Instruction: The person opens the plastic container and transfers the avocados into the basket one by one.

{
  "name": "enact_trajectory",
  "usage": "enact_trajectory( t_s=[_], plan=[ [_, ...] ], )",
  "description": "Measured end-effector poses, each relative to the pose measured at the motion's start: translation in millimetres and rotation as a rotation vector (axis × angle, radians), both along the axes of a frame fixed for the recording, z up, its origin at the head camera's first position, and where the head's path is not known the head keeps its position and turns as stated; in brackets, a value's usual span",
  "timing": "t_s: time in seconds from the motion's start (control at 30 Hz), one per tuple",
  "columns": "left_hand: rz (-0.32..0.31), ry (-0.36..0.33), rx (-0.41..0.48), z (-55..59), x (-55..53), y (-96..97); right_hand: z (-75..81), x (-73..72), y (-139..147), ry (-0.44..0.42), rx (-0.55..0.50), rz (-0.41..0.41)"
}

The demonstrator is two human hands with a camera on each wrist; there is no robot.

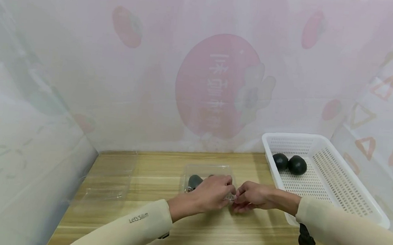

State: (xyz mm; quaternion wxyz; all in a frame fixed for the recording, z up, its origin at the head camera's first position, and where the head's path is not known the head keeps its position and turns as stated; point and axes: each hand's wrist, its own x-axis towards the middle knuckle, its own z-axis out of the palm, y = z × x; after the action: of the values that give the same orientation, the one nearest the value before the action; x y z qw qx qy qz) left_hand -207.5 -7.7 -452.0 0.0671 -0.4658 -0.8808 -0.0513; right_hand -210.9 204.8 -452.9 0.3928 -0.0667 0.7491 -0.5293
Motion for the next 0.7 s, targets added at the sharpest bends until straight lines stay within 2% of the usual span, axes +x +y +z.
enact_trajectory(
  t_s=[0.13,0.37,0.53,0.7],
  plan=[
    [0.021,-0.021,-0.009,-4.5,-0.2,3.6,-1.2,0.6,-0.5,-0.025,-0.022,-0.023],
    [0.009,0.025,-0.021,-10.0,0.2,6.6,-3.8,1.9,2.1,-0.032,-0.055,-0.028],
    [0.013,0.02,-0.004,-12.3,0.5,7.6,-5.7,2.0,2.9,-0.031,-0.075,-0.016],
    [0.003,0.059,0.014,-14.0,0.7,8.2,-5.4,2.1,2.7,-0.029,-0.083,-0.021]
  ],
)
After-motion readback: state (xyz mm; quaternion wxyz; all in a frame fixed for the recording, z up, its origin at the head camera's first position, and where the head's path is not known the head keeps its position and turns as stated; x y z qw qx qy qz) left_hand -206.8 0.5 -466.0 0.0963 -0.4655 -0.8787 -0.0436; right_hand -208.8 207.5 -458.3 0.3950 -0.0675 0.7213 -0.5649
